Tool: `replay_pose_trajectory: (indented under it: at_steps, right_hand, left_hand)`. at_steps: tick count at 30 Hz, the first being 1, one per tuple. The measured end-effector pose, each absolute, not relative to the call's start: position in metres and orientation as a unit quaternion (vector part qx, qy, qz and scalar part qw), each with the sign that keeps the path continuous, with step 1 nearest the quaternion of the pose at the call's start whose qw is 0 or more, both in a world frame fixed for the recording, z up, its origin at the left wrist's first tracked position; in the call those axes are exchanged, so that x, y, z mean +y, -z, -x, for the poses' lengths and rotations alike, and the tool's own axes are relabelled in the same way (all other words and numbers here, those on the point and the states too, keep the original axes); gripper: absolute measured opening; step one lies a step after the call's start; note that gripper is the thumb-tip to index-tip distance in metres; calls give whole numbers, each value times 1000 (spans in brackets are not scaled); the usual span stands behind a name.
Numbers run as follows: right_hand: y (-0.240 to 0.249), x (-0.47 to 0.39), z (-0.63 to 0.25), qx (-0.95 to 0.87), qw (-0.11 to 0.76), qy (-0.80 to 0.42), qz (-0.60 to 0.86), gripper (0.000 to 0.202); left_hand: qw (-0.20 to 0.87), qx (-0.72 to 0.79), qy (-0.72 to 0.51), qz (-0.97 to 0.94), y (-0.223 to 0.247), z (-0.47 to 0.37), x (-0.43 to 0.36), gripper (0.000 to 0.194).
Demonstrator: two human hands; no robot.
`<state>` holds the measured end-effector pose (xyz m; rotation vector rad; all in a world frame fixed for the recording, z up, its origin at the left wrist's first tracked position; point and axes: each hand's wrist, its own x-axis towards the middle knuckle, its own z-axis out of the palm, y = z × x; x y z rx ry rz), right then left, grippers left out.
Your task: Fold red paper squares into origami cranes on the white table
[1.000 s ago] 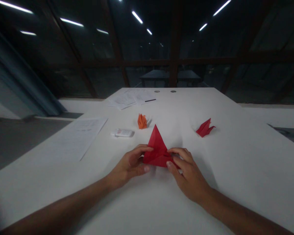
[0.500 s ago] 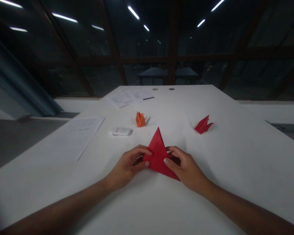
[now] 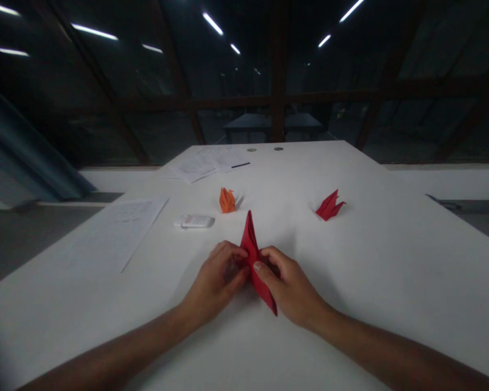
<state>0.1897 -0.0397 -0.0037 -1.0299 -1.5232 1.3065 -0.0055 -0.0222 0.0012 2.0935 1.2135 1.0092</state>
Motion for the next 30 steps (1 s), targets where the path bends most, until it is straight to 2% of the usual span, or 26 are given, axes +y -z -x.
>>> replay_pose_trajectory:
  at_steps: [3, 6, 13, 19, 25, 30]
  right_hand:
    - [-2, -47, -187, -638, 408, -509, 408, 26]
    - [-5, -50, -187, -658, 407, -486, 406, 30]
    - [-1, -49, -186, -682, 412, -444, 410, 25]
    - [2, -48, -186, -654, 428, -473, 407, 21]
    - [1, -47, -184, -626, 448, -479, 421, 32]
    - [2, -45, -183, -633, 450, -442, 450, 23]
  left_hand:
    - [317, 416, -373, -766, -4, 5, -26, 16]
    - [323, 410, -379, -764, -7, 5, -28, 17]
    - [351, 409, -391, -746, -8, 4, -27, 18]
    - [388, 403, -383, -735, -7, 5, -25, 11]
    - [372, 418, -366, -744, -7, 1, -29, 16]
    - [349, 434, -351, -753, -6, -4, -31, 20]
